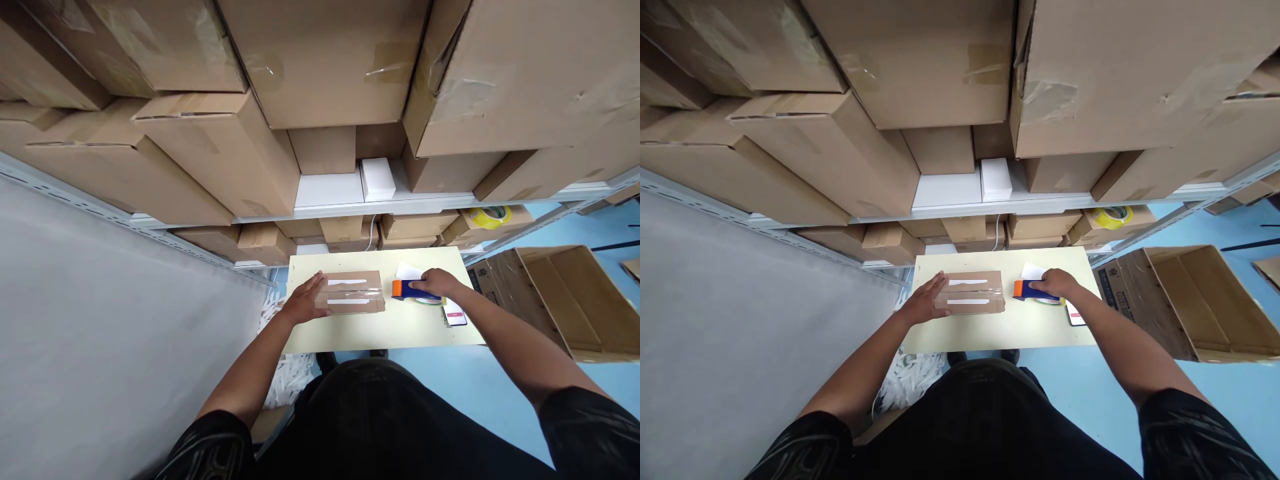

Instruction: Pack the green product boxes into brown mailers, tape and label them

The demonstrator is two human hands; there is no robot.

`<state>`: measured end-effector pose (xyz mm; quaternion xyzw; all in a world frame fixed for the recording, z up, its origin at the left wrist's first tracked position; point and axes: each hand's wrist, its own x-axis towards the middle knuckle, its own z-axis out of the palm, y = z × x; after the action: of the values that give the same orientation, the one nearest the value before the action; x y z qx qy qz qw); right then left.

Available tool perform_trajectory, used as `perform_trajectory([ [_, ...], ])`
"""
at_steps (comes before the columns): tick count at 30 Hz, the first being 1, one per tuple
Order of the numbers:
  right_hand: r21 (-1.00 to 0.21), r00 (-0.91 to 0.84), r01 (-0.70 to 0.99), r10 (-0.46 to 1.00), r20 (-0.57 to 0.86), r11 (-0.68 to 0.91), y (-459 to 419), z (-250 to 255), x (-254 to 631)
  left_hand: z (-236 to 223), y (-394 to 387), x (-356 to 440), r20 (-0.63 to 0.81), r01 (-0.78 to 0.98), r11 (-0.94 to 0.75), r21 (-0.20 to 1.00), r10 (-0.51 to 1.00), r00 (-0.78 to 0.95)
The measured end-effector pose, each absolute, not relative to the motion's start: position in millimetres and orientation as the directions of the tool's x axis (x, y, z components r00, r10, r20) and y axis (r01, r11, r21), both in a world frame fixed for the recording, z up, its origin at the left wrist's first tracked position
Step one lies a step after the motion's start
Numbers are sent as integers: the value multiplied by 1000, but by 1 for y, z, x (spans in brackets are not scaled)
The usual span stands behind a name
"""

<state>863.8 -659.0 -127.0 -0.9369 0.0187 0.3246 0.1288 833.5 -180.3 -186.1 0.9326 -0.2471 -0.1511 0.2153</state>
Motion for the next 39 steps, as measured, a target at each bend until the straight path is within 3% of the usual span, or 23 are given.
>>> perform_trajectory([
  [4, -232, 731, -207, 8, -683, -951, -633, -152, 873, -188, -180, 833, -164, -389, -780, 491, -521, 837],
  [9, -320, 626, -548, -125, -770, -773, -634, -176, 867, -192, -179, 832, -156, -394, -769, 503, -530, 834],
  [12, -304, 620, -610, -202, -758, -731, -642, -188, 850, -194, -178, 832, -151, -393, -762, 515, -532, 833],
  [16, -258, 672, -574, -266, -691, -778, -643, -195, 811, -196, -177, 832, -125, -405, -741, 536, -544, 830],
  [20, -235, 813, -499, -357, -460, -834, -631, -205, 765, -197, -179, 823, -60, -386, -735, 558, -499, 864],
  [24, -76, 941, -270, -246, -232, -960, -613, -233, 737, -204, -181, 802, -20, -256, -738, 624, -343, 939],
  [30, -22, 951, -207, -195, -240, -978, -601, -268, 729, -229, -183, 763, -198, 72, -592, 803, -150, 969],
  [35, -115, 945, -306, -287, -158, -945, -601, -259, 723, -238, -188, 749, -304, 178, -511, 841, -174, 937],
  [39, -418, 976, -204, -152, -154, -885, -587, -249, 719, -243, -193, 759, -360, 239, -472, 848, -184, 914],
])
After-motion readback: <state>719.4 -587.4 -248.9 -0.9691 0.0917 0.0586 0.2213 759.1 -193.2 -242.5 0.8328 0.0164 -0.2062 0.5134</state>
